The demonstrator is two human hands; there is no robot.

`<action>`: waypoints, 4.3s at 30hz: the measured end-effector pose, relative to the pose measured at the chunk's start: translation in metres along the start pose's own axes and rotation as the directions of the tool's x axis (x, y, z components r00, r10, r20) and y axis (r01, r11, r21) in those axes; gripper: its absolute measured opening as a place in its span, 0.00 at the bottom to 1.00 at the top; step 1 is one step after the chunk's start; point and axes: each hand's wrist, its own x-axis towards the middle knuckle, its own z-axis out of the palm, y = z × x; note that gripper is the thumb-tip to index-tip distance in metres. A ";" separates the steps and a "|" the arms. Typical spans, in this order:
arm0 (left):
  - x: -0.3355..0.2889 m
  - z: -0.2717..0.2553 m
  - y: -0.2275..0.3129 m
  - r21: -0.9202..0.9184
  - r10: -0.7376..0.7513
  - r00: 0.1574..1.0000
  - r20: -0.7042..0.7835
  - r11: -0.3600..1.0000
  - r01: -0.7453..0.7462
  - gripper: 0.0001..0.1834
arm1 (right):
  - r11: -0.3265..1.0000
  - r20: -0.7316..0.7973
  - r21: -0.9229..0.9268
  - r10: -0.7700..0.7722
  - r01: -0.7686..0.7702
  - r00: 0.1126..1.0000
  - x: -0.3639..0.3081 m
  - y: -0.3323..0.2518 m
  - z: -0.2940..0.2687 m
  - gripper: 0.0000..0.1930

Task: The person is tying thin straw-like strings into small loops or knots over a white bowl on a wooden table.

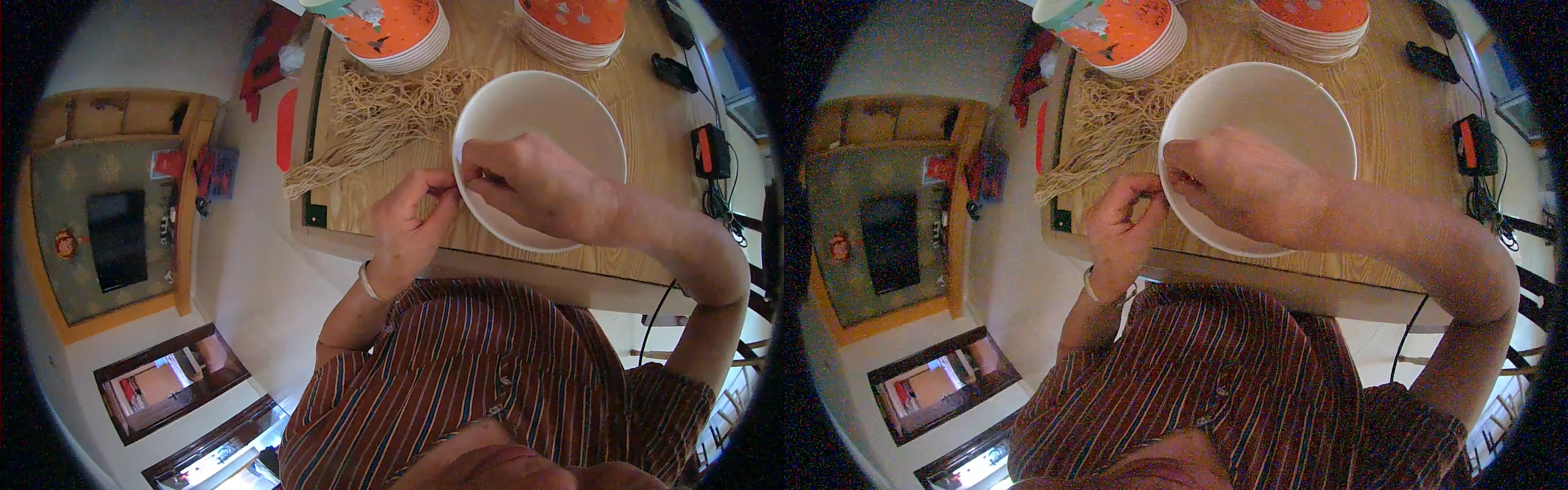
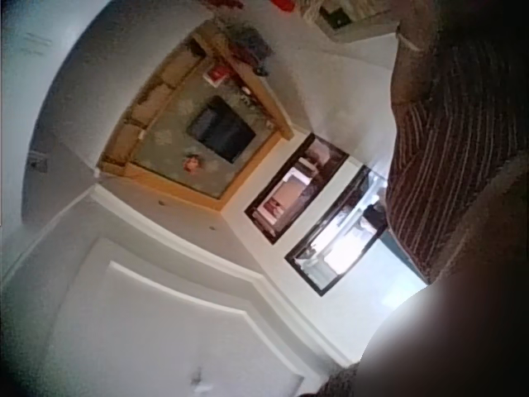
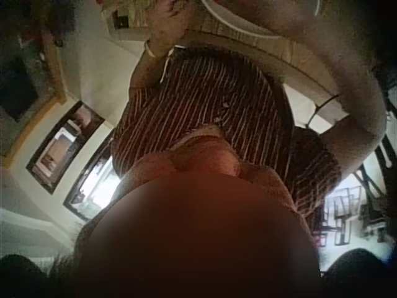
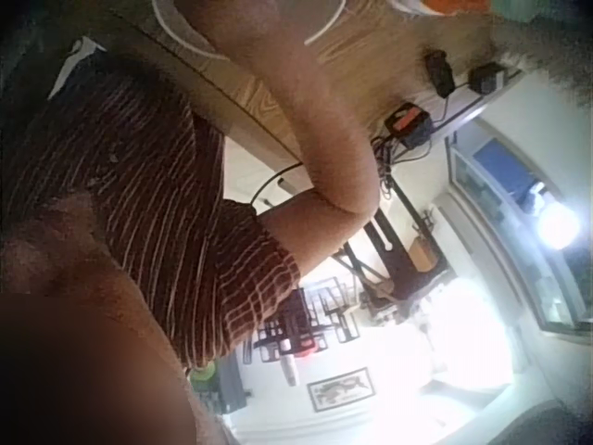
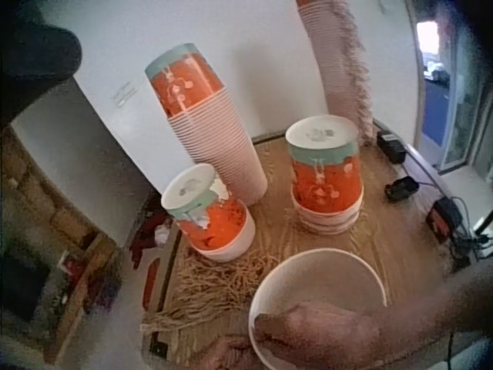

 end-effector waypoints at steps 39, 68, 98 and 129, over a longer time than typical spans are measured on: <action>0.038 -0.019 0.005 -0.376 0.358 0.933 0.020 0.868 -0.325 0.08 | 0.987 -0.035 -0.156 -0.048 0.042 0.998 -0.008 -0.001 0.006 0.06; 0.105 -0.026 0.010 -0.091 0.545 0.711 0.445 0.817 -0.569 0.07 | 0.304 0.149 -0.903 -0.441 0.303 0.885 -0.006 -0.016 0.012 0.11; 0.036 -0.009 0.004 0.267 0.795 0.590 0.142 0.543 -0.796 0.14 | 0.505 0.476 0.557 0.456 -0.659 0.752 0.013 0.013 -0.010 0.14; 0.007 -0.007 0.000 -0.143 0.230 0.961 -0.152 0.957 -0.251 0.07 | 0.910 0.059 0.360 0.196 -0.204 0.979 0.003 0.001 0.005 0.03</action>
